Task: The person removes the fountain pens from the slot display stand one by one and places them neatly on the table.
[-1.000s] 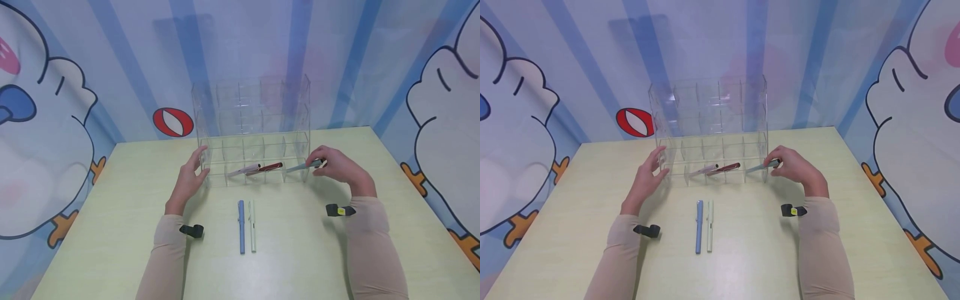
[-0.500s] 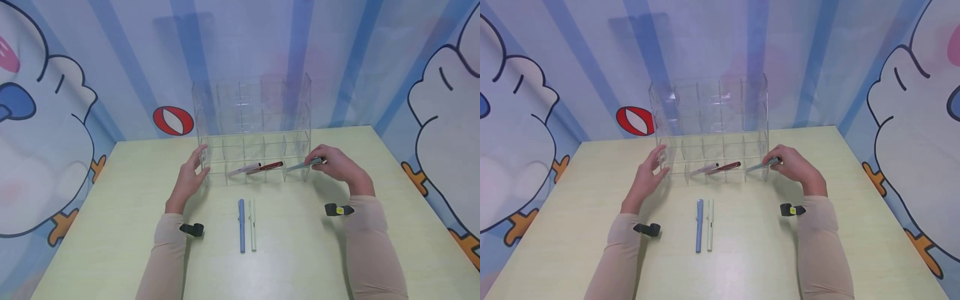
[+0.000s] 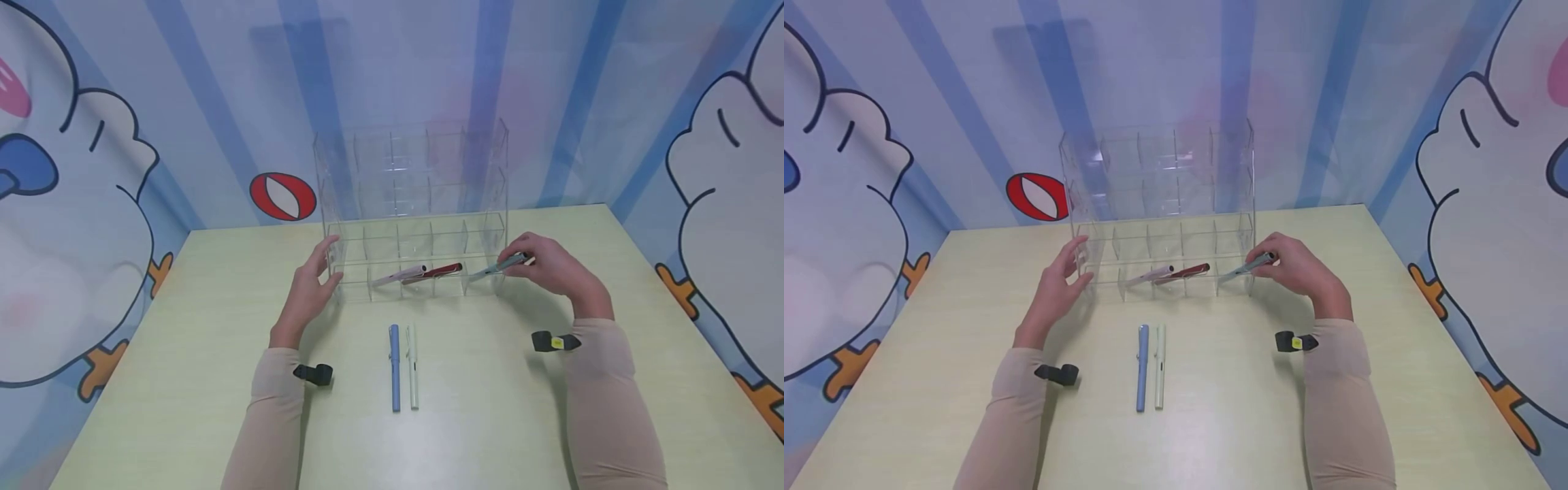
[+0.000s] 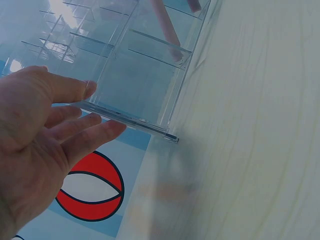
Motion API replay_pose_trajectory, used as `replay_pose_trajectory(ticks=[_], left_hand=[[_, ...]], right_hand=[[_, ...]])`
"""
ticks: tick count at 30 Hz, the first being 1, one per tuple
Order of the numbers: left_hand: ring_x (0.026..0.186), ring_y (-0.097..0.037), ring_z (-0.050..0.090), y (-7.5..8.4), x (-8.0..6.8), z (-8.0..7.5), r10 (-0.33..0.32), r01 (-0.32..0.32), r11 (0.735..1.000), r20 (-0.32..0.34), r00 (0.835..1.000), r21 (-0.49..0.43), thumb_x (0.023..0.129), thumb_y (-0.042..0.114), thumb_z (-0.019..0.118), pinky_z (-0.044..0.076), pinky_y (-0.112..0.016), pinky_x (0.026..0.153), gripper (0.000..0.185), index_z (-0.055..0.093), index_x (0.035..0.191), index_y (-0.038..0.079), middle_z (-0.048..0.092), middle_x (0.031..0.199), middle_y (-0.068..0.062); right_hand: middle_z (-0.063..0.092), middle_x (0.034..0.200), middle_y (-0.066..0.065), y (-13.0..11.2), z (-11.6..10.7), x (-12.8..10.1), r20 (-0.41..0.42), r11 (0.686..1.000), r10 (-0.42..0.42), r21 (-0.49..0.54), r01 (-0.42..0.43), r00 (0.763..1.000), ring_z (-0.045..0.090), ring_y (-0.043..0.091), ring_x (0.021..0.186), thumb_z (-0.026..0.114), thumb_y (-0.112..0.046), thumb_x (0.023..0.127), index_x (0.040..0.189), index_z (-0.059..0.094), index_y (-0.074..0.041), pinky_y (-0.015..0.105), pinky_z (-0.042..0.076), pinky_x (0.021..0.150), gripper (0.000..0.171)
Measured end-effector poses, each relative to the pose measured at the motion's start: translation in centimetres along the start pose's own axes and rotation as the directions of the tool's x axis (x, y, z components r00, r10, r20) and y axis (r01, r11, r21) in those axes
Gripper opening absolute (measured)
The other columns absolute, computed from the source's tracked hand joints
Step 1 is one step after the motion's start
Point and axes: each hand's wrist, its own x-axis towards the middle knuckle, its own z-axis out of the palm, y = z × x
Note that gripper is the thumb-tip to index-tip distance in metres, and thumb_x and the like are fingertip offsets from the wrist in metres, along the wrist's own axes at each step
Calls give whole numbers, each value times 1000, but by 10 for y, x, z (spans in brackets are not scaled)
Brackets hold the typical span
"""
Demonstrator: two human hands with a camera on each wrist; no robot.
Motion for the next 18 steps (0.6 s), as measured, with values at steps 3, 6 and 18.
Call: replay_pose_trajectory(ticks=[3,6,18], left_hand=[[135,-41,46,0,0,0,4,-4,1000,0,1000,-2,97,2,63,44,-50,106,70,33,155,25,36,158,-12],[135,-41,46,-1,0,0,14,-14,1000,-4,1000,-4,97,1,63,44,-50,106,70,33,155,25,36,158,-12],[134,-41,46,0,-1,-1,0,0,1000,3,1000,-9,97,2,62,43,-50,107,69,33,155,25,36,158,-13]], right_hand=[[57,117,12,0,-1,0,-29,1000,5,11,-4,1000,55,28,102,69,-10,95,110,72,-7,46,49,86,16],[54,120,12,0,-1,1,-61,1000,6,18,-5,998,53,29,107,70,-12,95,110,72,-6,48,47,90,16],[56,122,12,-7,-5,-2,-132,997,-56,44,62,990,55,30,107,72,-12,93,110,73,-4,50,47,90,18]])
